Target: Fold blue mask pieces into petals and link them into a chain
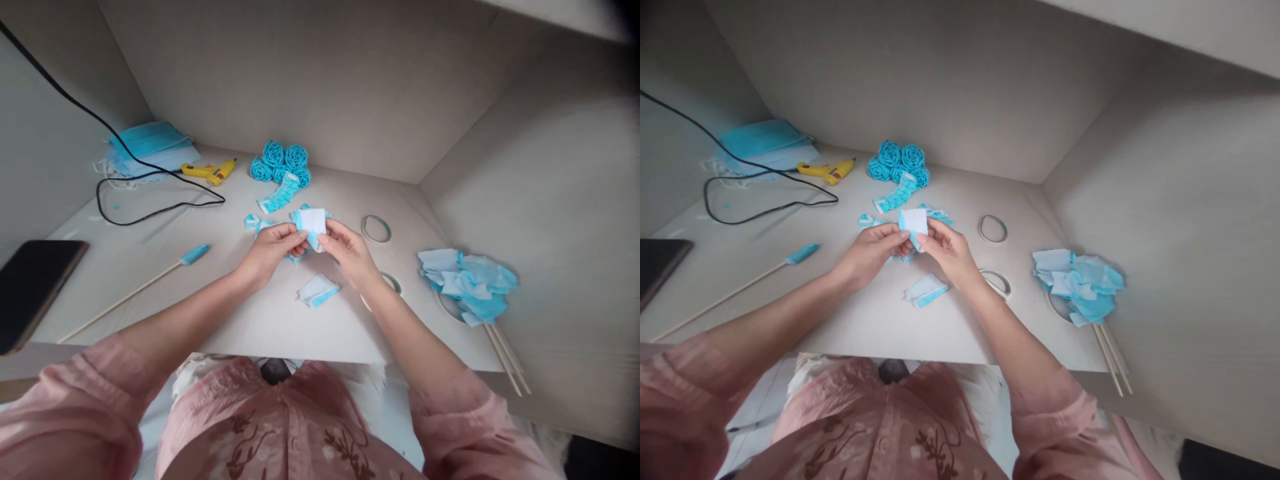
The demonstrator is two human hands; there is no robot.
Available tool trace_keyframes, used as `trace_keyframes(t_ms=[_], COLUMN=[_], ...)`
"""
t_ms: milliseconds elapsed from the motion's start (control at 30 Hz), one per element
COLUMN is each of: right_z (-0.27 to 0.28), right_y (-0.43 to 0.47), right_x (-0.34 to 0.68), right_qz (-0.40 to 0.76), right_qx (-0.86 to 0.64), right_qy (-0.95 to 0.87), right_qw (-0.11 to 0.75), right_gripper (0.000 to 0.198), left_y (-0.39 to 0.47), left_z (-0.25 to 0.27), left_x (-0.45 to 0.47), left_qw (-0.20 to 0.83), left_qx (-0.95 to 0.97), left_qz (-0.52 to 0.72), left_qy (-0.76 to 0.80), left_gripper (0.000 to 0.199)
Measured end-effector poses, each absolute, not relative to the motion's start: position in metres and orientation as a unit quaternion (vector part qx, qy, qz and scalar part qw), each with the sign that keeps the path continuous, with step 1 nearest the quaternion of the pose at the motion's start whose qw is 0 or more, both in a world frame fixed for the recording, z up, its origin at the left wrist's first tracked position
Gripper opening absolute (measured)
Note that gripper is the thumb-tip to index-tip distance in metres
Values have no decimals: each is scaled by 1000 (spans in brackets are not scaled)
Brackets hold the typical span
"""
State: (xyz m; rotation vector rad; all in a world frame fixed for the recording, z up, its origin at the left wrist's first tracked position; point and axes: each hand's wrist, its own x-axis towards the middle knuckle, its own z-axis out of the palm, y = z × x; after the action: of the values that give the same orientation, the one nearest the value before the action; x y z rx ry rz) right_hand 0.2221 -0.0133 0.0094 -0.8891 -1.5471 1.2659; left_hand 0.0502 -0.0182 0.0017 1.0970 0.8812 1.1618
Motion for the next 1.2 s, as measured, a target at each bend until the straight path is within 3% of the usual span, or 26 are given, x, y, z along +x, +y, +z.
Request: trace_keyframes(t_ms=[267,533,1200], right_z=[5,8,6], right_y=[-10,-12,-10], right_x=[224,221,224], right_qz=[499,492,492], right_qx=[-390,-394,-417], right_qy=[-620,-606,-597], right_qw=[463,484,478], right_gripper=[36,41,39], left_y=[-20,-20,-20], left_z=[5,4,5], left_x=[51,52,51], left_qw=[596,608,614], left_qx=[499,490,453], left_qz=[495,498,524], left_qy=[388,378,377], left_gripper=[25,32,24])
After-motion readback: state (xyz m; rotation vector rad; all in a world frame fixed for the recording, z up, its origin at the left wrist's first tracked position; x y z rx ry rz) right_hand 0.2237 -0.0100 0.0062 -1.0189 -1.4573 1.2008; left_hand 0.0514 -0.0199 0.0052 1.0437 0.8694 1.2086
